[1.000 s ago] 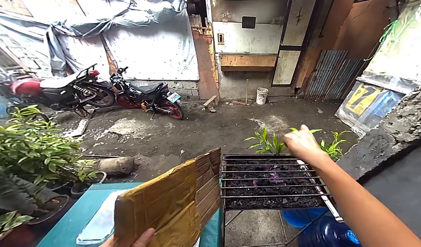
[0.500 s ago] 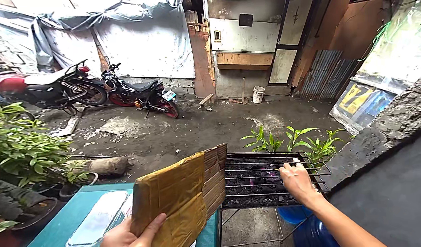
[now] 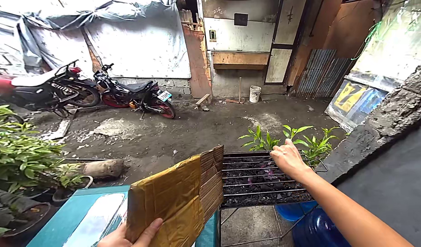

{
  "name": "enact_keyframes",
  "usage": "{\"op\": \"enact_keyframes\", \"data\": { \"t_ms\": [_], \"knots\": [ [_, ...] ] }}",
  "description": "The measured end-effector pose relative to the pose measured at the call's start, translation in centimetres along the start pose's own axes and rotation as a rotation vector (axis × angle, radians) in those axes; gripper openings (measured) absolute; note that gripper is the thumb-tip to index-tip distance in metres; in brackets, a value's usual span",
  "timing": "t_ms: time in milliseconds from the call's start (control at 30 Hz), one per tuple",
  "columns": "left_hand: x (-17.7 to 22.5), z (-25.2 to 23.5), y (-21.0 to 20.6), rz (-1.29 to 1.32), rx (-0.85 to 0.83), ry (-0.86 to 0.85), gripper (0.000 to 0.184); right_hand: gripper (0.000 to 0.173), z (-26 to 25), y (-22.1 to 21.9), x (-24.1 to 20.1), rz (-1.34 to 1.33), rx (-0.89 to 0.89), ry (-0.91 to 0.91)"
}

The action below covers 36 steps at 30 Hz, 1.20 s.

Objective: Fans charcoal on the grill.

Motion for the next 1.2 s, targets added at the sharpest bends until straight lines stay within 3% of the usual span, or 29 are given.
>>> {"op": "enact_keyframes", "data": {
  "t_ms": [100,300,533,700,933,1100,1200],
  "knots": [
    [0.2,-0.1,0.0,0.002,-0.002,0.001,0.021,0.023,0.1,-1.3,0.4,0.003,-0.082,-0.007],
    [0.0,-0.1,-0.2,0.006,-0.003,-0.008,0.024,0.022,1.6,2.4,3.8,0.088,0.01,-0.164],
    [0.9,-0.4,-1.1,0.045,-0.03,-0.013,0.027,0.024,3.1,-2.0,4.7,0.058,-0.101,-0.27],
    [0.9,-0.6,-1.3,0.051,-0.028,-0.011,0.025,0.021,3.7,-2.3,4.9,0.001,-0.023,-0.304],
    [0.7,-0.6,-1.1,0.051,-0.03,-0.005,0.025,0.019,4.7,-1.9,4.8,0.026,-0.083,-0.37],
    [1.1,-0.6,-0.9,-0.015,-0.011,-0.04,0.023,0.016,6.1,0.3,5.0,0.026,0.116,-0.42],
    [2.1,-0.2,-1.7,-0.065,-0.026,-0.069,0.024,0.019,5.6,-1.2,6.0,0.039,-0.022,-0.514]
  ]
}}
Point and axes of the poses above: each hand's wrist, its own z-axis away from the middle knuckle, its own y-axis out of the back of the hand, x = y × z, the point moved 8 cm from there along -z, towards the middle knuckle, and after that the axes turned 11 degrees about x, right-handed, at the moved point
